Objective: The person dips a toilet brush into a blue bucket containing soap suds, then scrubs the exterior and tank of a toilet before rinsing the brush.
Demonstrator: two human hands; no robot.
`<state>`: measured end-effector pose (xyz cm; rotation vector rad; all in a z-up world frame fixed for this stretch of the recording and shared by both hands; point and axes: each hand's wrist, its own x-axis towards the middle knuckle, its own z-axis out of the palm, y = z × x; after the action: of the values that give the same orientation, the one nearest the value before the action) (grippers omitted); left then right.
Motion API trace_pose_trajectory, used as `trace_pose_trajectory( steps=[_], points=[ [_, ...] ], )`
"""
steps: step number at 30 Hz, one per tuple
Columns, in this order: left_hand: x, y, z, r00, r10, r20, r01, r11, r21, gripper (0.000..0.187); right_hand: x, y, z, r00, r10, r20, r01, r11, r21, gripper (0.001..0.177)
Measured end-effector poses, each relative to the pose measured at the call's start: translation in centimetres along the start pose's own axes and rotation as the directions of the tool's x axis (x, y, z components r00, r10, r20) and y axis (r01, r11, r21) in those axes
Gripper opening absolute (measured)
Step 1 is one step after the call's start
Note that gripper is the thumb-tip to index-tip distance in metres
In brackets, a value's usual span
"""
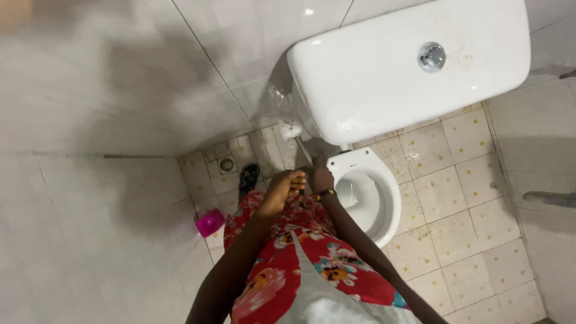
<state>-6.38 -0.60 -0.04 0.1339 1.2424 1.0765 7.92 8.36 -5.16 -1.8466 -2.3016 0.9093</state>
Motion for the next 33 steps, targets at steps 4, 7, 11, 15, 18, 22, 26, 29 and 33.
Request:
trace_pose_trajectory(
  steps=[4,7,11,15,18,22,26,29,33],
  points=[
    [0.9,3.6,-1.6,1.000,-0.011,0.001,0.011,0.995,0.095,0.028,-3.5,-4.2,-5.8,0.960,-0.116,-0.256,0.152,0.981,0.123,0.040],
    [1.8,6.1,-2.1,0.998,-0.055,0.039,0.047,0.984,0.172,0.028,-1.2,-5.3,-4.7,0.925,-0.185,-0.331,0.226,0.970,0.090,0.040],
    [2.5,7.8,-3.1,0.990,-0.083,0.117,0.056,0.975,0.214,0.029,3.7,-3.8,1.3,0.979,-0.020,-0.204,-0.004,0.993,-0.118,0.039],
    [2.9,9.5,-4.5,0.984,-0.120,0.135,0.080,0.961,0.266,0.028,1.4,-4.1,1.6,0.987,0.069,-0.145,-0.073,0.997,-0.022,0.039],
    [3.3,10.4,-5.5,0.976,-0.175,0.131,0.126,0.940,0.317,0.027,-2.5,-6.9,-0.9,0.942,0.058,-0.331,-0.033,0.996,0.079,0.042],
    [3.6,12.0,-5.9,0.970,-0.206,0.131,0.143,0.914,0.381,0.026,-0.5,-8.7,-1.0,0.957,0.151,-0.249,-0.143,0.988,0.049,0.041],
    [3.5,12.1,-7.2,0.957,-0.156,0.244,0.071,0.944,0.323,0.026,1.4,-7.1,2.6,0.961,0.261,-0.089,-0.267,0.962,-0.063,0.038],
    [3.8,11.8,-8.3,0.955,-0.182,0.236,0.105,0.946,0.307,0.026,-1.4,-8.2,2.2,0.950,0.214,-0.226,-0.219,0.976,0.005,0.037],
    [4.9,12.0,-9.4,0.954,-0.198,0.226,0.118,0.939,0.323,0.025,-4.6,-12.5,-1.4,0.807,0.100,-0.583,0.013,0.983,0.185,0.035]
  ],
)
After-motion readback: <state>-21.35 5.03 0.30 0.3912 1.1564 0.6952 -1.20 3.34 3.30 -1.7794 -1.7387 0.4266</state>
